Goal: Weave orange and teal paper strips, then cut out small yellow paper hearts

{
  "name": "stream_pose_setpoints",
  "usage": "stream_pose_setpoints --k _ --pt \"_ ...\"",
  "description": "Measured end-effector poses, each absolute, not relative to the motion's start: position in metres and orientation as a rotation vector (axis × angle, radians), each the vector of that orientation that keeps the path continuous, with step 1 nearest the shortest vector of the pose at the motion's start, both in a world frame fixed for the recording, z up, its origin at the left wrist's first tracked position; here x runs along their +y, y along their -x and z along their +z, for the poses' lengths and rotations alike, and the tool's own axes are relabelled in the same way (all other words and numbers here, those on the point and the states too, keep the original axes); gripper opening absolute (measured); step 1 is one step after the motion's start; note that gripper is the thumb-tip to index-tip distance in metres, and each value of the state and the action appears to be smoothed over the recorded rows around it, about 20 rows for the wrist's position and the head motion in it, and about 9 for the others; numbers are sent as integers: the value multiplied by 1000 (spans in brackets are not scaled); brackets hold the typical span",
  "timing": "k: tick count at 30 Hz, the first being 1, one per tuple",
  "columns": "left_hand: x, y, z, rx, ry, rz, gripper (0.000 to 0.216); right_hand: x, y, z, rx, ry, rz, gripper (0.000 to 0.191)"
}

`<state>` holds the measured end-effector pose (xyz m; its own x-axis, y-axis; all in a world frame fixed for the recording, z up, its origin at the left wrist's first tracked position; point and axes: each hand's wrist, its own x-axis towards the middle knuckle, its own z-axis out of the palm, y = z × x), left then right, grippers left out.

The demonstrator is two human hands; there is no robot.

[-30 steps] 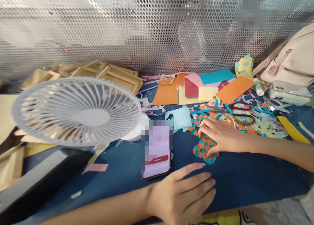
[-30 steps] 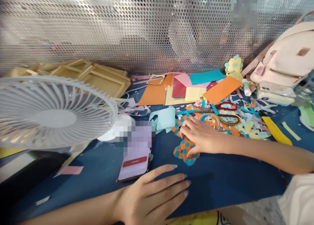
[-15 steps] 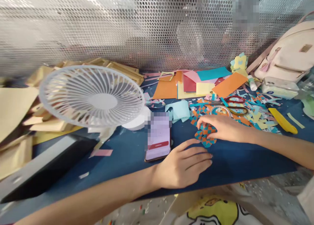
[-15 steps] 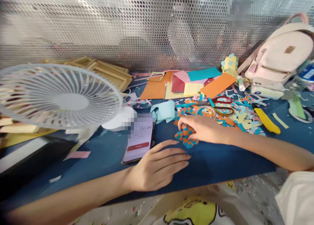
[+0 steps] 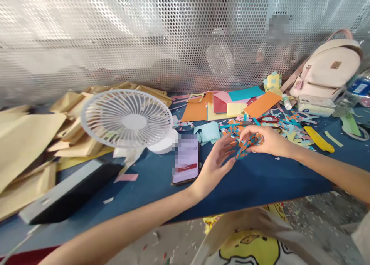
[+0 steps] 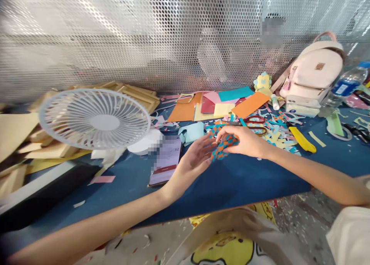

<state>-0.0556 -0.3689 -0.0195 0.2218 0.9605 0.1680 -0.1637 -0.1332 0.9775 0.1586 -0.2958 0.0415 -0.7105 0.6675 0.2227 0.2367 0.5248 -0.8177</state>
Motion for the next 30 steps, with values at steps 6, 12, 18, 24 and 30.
stream_pose_setpoints --k 6,12,18,24,30 --pt "-360 42 -4 827 -1108 1179 69 -283 -150 27 -2047 727 1137 27" --pt "-356 42 -9 1008 -976 1134 57 -289 -142 14 -2003 766 1120 28" --pt "-358 48 -11 1071 -987 1204 42 -291 -148 2 -1929 794 1279 34" --pt "-359 49 -10 1045 -1030 1267 47 -301 -148 -1 -2114 874 1181 31" --pt "-362 50 -6 1050 -1091 1163 42 -300 -157 19 -2190 801 1117 41"
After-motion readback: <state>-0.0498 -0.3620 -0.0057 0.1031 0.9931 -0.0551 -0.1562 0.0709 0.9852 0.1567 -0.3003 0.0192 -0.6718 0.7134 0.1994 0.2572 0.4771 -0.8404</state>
